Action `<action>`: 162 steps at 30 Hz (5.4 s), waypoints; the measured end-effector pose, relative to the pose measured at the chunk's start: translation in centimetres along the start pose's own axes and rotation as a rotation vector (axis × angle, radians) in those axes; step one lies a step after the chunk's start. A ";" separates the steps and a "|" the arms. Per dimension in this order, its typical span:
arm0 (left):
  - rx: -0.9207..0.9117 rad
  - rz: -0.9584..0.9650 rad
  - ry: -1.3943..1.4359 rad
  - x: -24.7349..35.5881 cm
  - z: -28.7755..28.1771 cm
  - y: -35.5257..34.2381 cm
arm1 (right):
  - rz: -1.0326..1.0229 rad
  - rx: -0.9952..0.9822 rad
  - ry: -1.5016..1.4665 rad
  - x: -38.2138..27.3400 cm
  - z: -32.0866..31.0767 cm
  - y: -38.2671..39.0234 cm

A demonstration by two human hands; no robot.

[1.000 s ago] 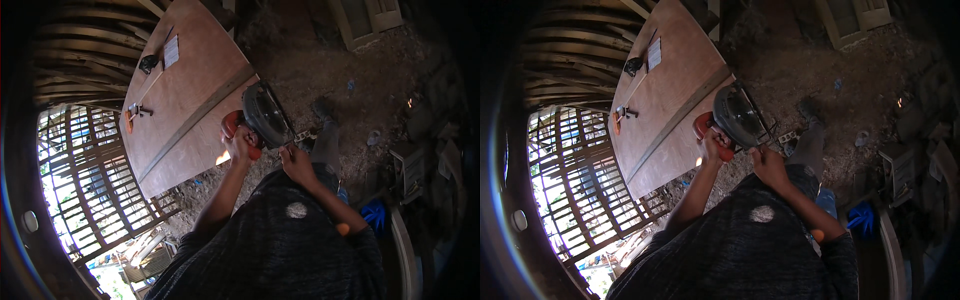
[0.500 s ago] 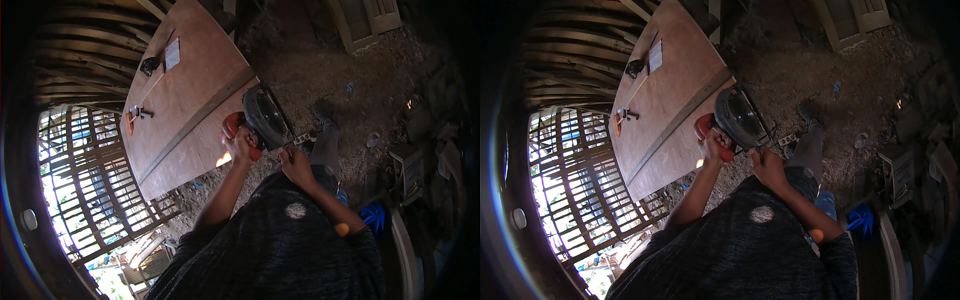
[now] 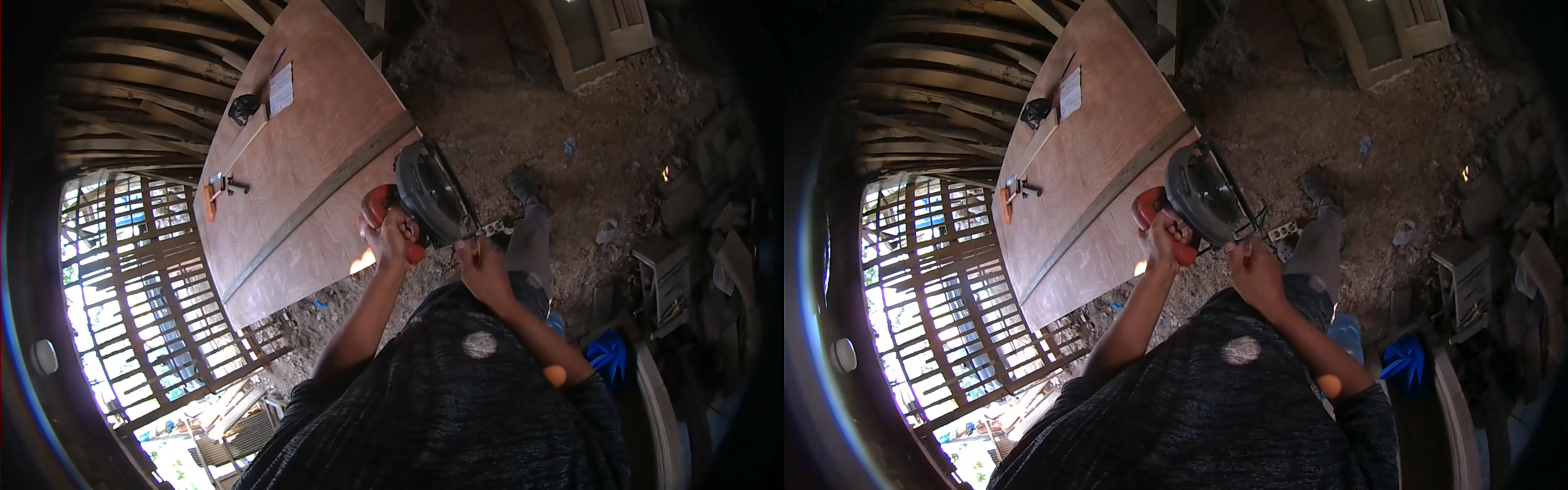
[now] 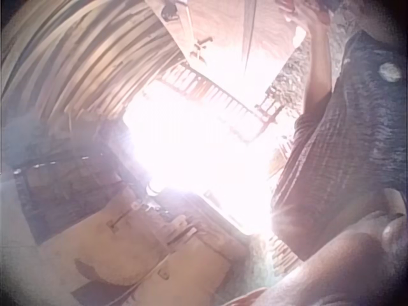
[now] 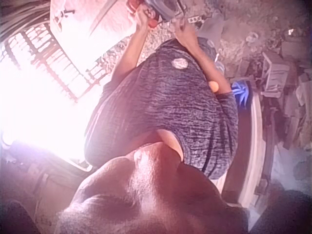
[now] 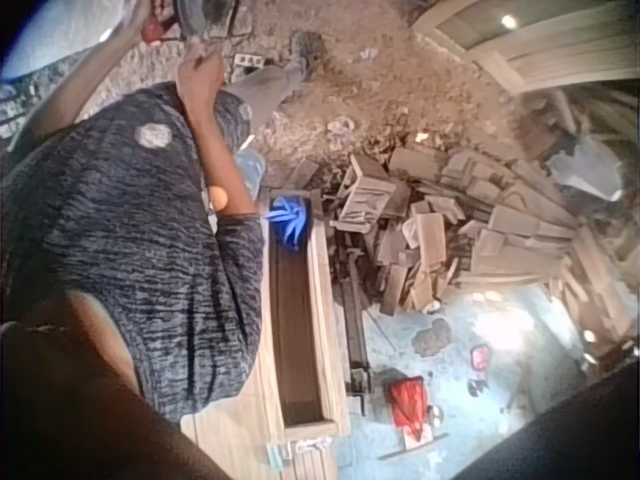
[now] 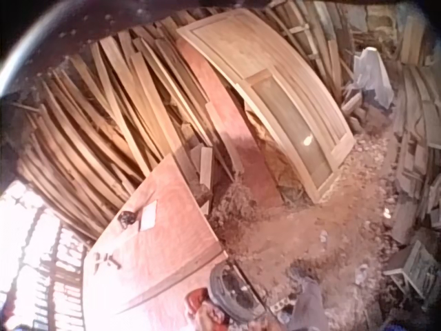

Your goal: The person takes a circular saw out of a bag, connects it to a power strip, and uses it to cut along a marked line on a piece of plywood.

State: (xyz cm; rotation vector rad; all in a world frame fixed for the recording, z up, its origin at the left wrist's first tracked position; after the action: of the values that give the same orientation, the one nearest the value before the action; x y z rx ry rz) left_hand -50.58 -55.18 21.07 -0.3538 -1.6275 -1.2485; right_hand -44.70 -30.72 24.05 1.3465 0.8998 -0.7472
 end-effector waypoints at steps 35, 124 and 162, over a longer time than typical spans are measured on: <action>0.076 0.081 -0.104 2.8 2.7 3.0 | 0.416 -0.272 -0.737 2.9 2.8 -0.1; 1.850 -0.024 1.795 -33.6 39.5 48.6 | -0.330 -1.420 1.294 -6.3 -7.0 -18.1; 1.492 -0.033 2.283 -46.3 32.8 19.3 | -0.556 -1.724 2.181 35.0 -10.0 -38.9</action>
State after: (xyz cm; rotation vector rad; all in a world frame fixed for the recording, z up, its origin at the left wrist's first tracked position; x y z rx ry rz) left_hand -33.40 -4.26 -5.43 1.4813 -0.0070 0.2836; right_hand -62.87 -22.77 -25.38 -0.3457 2.5229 1.5219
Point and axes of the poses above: each hand's wrist, its own y-axis away from the middle knuckle, its own z-axis out of the palm, x = y × z, the point moved 5 cm from there along -y, towards the middle knuckle
